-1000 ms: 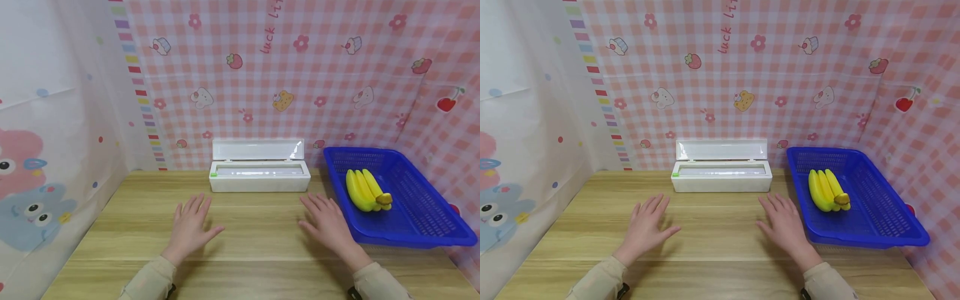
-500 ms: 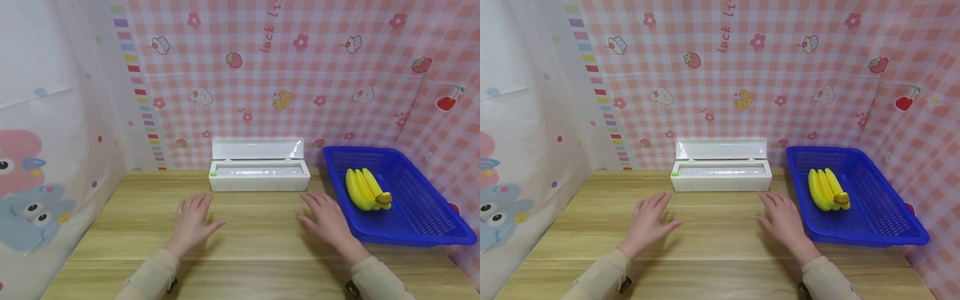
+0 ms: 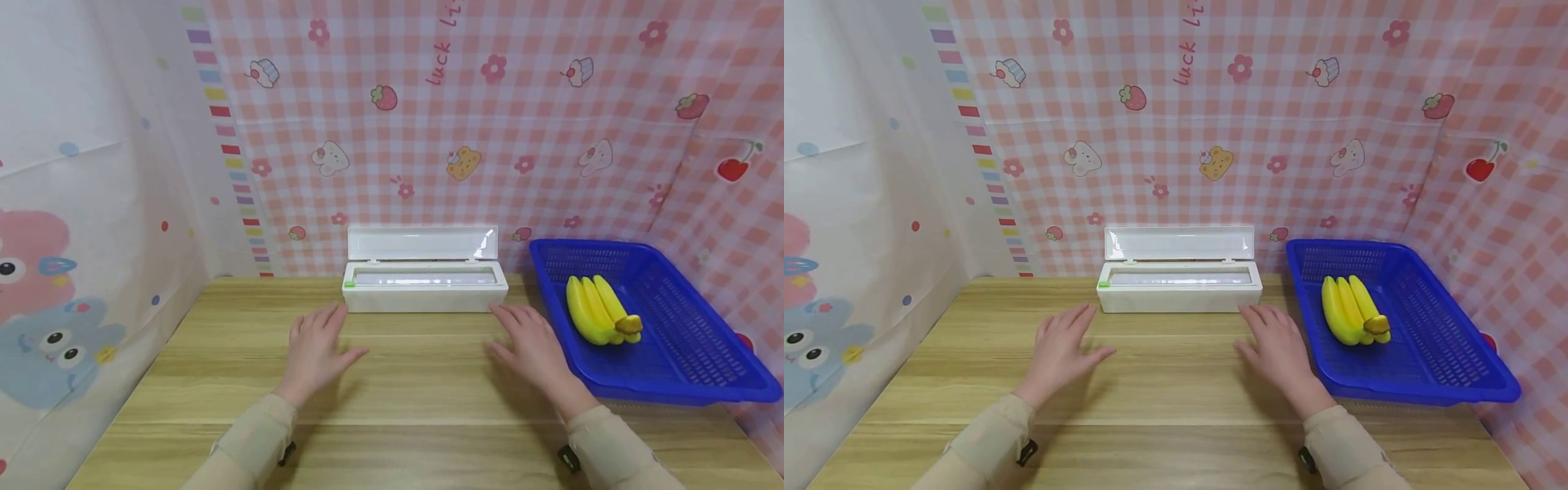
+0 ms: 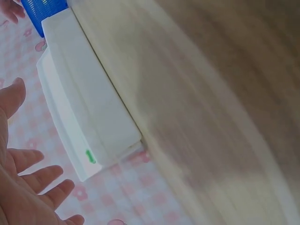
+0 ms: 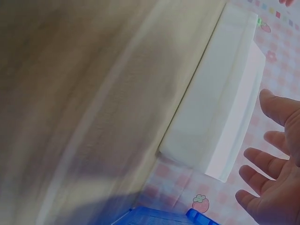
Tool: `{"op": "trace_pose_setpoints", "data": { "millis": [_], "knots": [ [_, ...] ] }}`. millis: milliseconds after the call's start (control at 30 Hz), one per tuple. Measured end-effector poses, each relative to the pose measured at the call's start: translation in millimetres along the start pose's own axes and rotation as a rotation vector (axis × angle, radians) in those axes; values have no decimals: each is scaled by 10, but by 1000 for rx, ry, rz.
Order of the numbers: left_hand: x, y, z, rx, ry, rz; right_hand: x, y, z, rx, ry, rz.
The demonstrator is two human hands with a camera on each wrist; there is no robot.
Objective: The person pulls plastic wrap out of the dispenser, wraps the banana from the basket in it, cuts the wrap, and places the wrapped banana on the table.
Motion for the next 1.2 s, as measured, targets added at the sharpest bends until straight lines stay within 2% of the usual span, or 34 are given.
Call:
{"op": "trace_pose_setpoints", "data": {
  "millis": [200,500,800,900,1200],
  "knots": [
    [-100,17,30,8,16,-17,-83,12,-14,-13,-7,-13],
    [-233,80,76,6,5,-62,-204,82,-40,-3,2,-64],
    [-384,113,111,-9,-15,-94,-309,124,-82,-2,-28,-36],
    [-453,129,118,-1,-13,-87,-350,140,-111,2,-54,-20],
    [-624,133,108,10,17,-5,-478,155,-226,-22,-116,26]
  ]
}}
Point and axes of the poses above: each hand's wrist, its own x-axis away from the middle knuckle, its own y-axis out of the back of the hand, z = x × y, the point moved 8 cm from there along -x, towards the middle knuckle, and after that the axes turned 4 degrees about x, right-handed, at the moved point
